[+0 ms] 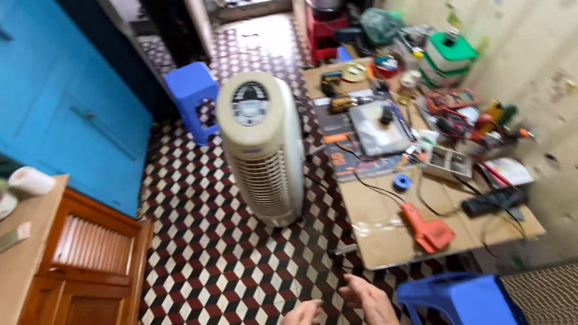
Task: Disassembling an evaporative air cooler to inspect and clean the cooling pads and water tank.
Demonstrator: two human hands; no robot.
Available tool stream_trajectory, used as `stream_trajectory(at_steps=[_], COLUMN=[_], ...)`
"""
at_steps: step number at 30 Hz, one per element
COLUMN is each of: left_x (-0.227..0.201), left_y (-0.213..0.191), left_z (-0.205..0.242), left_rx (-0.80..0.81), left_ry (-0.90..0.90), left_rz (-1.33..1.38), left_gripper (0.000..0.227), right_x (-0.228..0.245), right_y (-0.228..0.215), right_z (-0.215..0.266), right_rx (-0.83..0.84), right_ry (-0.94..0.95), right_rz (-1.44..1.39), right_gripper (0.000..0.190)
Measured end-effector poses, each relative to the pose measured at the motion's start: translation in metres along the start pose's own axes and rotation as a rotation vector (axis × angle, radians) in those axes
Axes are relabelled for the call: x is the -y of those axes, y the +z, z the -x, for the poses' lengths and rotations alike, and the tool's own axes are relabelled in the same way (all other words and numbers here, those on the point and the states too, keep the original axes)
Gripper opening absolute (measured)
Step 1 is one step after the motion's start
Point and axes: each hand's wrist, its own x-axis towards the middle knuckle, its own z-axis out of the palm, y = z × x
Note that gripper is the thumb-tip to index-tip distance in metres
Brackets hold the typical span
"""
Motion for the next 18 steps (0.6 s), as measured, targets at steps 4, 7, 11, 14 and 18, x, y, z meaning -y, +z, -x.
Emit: stream_trajectory(at_steps=[4,7,11,14,18], left_x=[0.083,0.080,0.050,0.063,0.040], left_y=[-0.081,-0.114,-0.129,-0.137,-0.179], left_z=[-0.010,0.006,0.004,-0.035,-0.108], left_rx=[-0.296,-0.372,-0.421,-0.436,-0.417], left_ry=[-0.166,-0.239,-0.229,-0.139,-0.014], left_rz=[0.114,0.171,0.295,0.336,0.270], left_gripper=[0.043,0.043,0.040,0.040,0.041], right_x=[0.047,0.080,0.076,0.102,0.158], right_y=[0.074,0.108,0.126,0.146,0.180], right_z=[0.003,0.012,-0.032,-0.067,-0.131], right_rx=[0.120,0.167,0.199,0.183,0.131], right_ry=[-0.065,-0.044,-0.063,-0.071,-0.118], right_rz=[-0.020,0.070,0.140,0.177,0.221], right_gripper=[0.059,0.062,0.061,0.061,0.060])
